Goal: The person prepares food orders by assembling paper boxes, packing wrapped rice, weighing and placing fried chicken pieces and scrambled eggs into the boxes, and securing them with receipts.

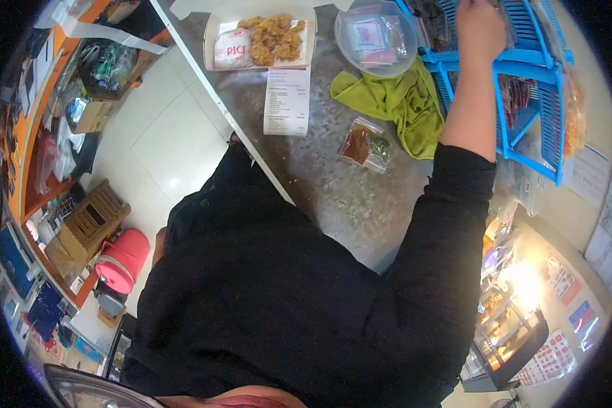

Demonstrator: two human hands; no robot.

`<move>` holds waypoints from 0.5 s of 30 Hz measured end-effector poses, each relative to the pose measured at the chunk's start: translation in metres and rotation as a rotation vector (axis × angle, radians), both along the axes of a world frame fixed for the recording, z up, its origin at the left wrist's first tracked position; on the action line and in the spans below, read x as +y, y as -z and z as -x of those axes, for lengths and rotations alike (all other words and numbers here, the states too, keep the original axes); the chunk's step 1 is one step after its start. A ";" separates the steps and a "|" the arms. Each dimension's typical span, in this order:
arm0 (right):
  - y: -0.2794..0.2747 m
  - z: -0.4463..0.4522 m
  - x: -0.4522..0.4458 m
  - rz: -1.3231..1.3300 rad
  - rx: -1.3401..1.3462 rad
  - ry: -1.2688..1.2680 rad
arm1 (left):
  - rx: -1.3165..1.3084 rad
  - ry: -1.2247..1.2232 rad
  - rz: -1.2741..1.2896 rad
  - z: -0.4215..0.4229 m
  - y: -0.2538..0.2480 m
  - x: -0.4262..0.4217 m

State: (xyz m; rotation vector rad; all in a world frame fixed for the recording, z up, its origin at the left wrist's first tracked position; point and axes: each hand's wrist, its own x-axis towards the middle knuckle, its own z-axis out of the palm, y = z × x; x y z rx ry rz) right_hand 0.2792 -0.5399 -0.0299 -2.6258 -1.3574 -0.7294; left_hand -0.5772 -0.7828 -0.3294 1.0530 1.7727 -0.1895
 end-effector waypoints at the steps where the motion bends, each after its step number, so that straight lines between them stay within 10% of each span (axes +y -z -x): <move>1: 0.000 -0.003 -0.003 -0.059 0.000 -0.023 | 0.049 0.182 0.020 0.006 -0.001 -0.004; 8: -0.038 0.068 -0.008 -0.414 0.140 -0.347 | 0.001 -0.210 0.004 -0.009 -0.015 0.011; 11: -0.049 0.096 -0.020 -0.534 0.311 -0.738 | 0.130 0.780 -0.494 0.034 0.025 0.019; 13: -0.054 0.138 -0.024 -0.500 0.763 -0.816 | -0.113 -0.282 -0.156 -0.011 -0.008 0.052; 15: -0.030 0.151 -0.015 -0.362 0.787 -0.878 | -0.122 -0.429 -0.154 -0.048 -0.038 0.101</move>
